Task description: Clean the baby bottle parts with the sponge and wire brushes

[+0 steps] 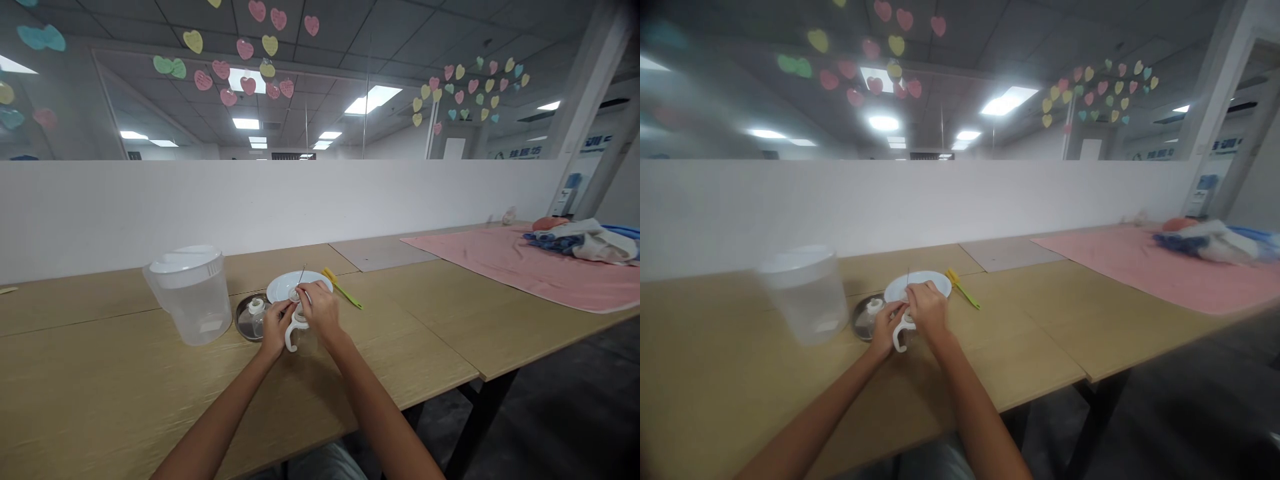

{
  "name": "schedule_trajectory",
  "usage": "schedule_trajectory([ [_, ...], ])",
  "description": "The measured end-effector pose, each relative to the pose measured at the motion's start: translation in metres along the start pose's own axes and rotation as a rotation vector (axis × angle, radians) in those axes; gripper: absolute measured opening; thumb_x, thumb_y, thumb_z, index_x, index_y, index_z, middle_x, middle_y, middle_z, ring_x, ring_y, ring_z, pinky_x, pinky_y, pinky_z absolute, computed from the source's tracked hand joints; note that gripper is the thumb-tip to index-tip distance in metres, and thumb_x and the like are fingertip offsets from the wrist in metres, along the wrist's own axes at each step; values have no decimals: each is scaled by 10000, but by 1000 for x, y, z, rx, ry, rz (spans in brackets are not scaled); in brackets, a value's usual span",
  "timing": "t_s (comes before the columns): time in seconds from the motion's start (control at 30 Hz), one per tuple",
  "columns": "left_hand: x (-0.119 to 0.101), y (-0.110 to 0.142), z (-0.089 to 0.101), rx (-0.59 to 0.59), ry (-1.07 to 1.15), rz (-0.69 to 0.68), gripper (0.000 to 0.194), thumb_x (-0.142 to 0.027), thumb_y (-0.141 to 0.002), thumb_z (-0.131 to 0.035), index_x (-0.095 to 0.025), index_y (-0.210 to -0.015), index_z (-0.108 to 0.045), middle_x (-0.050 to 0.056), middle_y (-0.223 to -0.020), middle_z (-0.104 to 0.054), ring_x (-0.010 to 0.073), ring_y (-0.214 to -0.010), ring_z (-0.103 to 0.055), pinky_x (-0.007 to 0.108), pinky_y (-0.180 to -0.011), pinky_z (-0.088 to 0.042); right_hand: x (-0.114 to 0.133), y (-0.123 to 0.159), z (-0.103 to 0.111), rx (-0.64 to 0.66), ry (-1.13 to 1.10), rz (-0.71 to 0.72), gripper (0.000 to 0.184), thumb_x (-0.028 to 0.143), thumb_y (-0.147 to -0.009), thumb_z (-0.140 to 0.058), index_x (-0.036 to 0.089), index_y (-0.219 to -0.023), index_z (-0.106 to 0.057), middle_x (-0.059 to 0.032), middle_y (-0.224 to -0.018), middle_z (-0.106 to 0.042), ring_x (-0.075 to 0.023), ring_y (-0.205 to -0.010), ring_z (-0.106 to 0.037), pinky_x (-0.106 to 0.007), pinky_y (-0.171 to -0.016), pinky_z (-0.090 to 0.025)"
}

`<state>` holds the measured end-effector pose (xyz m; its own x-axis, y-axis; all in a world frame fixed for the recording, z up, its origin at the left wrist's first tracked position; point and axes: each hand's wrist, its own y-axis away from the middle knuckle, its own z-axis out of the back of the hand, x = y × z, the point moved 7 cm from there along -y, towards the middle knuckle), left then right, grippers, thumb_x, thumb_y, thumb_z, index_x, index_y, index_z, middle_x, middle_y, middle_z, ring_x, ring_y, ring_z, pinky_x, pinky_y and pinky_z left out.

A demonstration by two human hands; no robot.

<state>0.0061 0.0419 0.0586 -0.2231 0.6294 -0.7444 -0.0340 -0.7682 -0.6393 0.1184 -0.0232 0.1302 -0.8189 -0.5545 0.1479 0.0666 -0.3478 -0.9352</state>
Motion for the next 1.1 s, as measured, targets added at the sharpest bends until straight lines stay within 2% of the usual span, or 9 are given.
schedule_trajectory([
  [0.23, -1, 0, 0, 4, -6, -1, 241, -326, -768, -533, -147, -808, -690, 67, -815, -688, 202, -785, -602, 301, -744, -447, 0, 2, 0, -19, 25, -5, 235, 198, -886, -405, 182, -792, -620, -43, -704, -638, -149, -683, -550, -254, -618, -407],
  [0.5, -3, 0, 0, -7, 0, -5, 241, -342, -750, -550, -152, -786, -694, 65, -807, -690, 204, -777, -604, 320, -756, -452, 4, 0, 2, -24, -11, 44, 225, 189, -884, -414, 187, -789, -618, -38, -732, -642, -160, -753, -544, -261, -683, -424],
  [0.9, 3, 1, 0, 1, 10, 5, 243, -330, -758, -557, -150, -853, -691, 92, -882, -693, 218, -836, -610, 351, -802, -448, -6, 1, 0, 0, 15, -92, 236, 223, -887, -410, 190, -813, -631, -41, -721, -641, -153, -701, -564, -253, -637, -423],
  [1.1, 0, 1, 0, 6, 16, 0, 234, -329, -756, -557, -155, -831, -694, 77, -850, -695, 212, -821, -608, 329, -778, -452, -6, 0, -1, 17, -49, -94, 218, 218, -878, -414, 194, -836, -627, -43, -786, -649, -170, -805, -556, -280, -720, -426],
])
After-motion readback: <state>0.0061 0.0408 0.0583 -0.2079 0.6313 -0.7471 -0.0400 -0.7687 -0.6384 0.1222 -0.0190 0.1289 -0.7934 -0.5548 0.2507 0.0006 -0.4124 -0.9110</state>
